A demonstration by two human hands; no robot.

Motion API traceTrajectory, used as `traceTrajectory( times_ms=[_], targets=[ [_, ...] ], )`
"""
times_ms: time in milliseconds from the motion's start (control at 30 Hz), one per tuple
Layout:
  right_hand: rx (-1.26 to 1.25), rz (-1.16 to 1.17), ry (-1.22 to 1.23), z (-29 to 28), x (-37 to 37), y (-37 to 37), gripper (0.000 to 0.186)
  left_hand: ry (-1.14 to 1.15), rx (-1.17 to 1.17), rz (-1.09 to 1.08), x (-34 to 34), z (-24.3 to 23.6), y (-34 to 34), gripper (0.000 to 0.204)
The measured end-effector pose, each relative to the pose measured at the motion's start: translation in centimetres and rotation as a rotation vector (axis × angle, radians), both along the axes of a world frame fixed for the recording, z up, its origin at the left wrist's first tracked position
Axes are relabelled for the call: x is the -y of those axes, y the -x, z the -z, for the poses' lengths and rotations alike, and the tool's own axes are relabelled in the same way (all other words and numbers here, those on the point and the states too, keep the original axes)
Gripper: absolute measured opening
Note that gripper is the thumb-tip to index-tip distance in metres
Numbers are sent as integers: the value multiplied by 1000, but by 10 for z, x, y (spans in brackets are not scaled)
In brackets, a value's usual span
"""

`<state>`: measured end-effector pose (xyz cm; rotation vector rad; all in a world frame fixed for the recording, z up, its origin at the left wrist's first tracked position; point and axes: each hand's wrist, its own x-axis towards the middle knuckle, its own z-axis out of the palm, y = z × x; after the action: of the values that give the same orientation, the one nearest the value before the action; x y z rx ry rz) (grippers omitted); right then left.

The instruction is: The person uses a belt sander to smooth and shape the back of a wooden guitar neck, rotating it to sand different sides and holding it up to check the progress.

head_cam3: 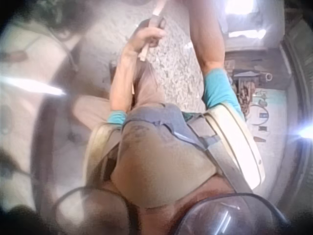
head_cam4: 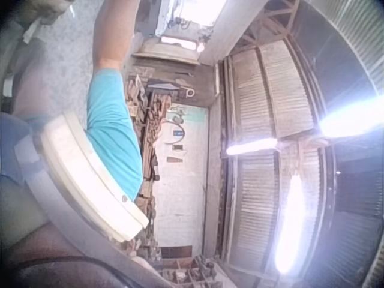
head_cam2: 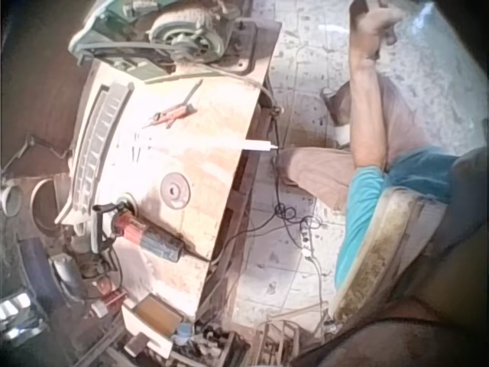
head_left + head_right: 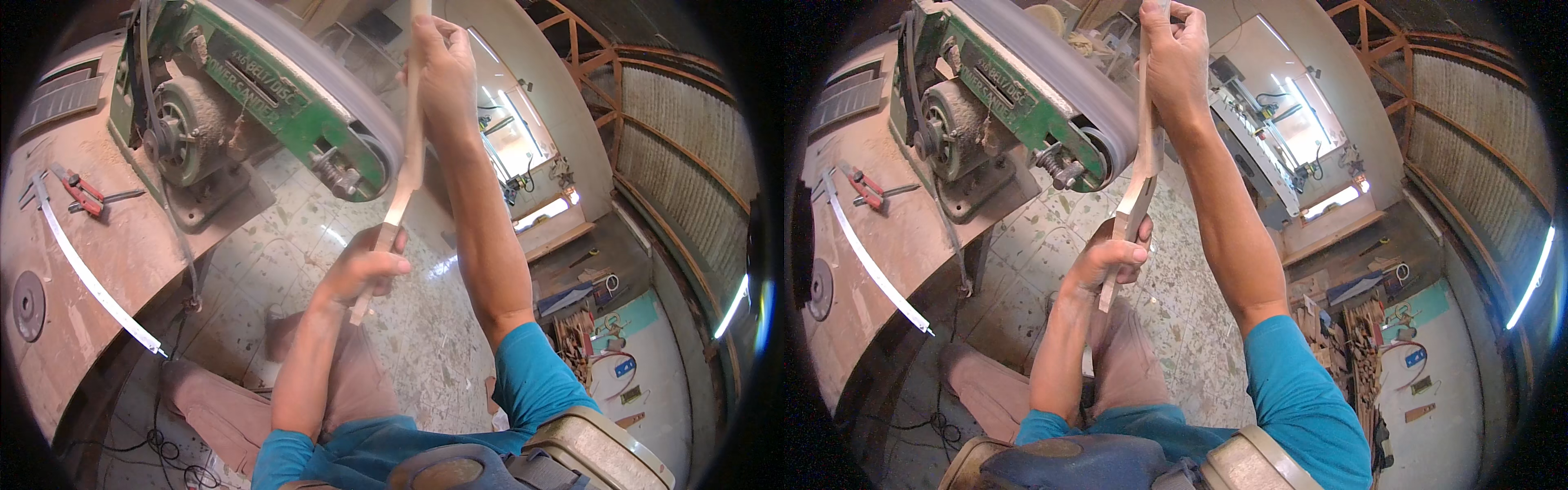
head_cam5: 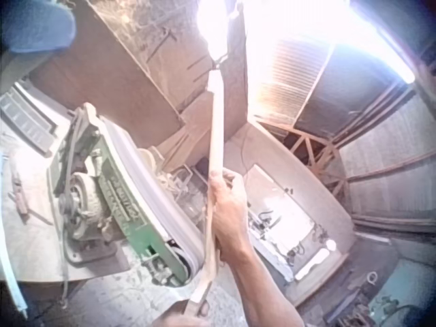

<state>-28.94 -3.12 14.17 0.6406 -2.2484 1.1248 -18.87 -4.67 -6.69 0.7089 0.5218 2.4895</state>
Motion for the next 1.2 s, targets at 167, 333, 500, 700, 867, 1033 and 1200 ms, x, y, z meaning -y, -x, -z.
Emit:
traceTrajectory(
  times_ms=[167,333,500,700,867,1033,1200],
  targets=[
    [-119,144,-110,-5,-11,13,57,-245,-104,306,-21,16,21,45],
    [-439,436,-302,-4,-19,34,56,-410,-199,546,-39,24,52,44],
    [78,84,266,-21,-89,21,35,451,-93,-340,-42,-22,4,44],
    [138,-360,578,-32,-97,-20,42,923,-93,-1043,-42,-51,-47,62],
    [120,-523,552,-37,-91,-33,45,960,-67,-1076,-37,-58,-57,65],
    [96,-561,498,-33,-68,-27,43,935,-42,-1105,-27,-50,-53,61],
    [118,-513,455,-28,-48,-26,43,884,4,-1083,-16,-45,-48,58]
  ],
)
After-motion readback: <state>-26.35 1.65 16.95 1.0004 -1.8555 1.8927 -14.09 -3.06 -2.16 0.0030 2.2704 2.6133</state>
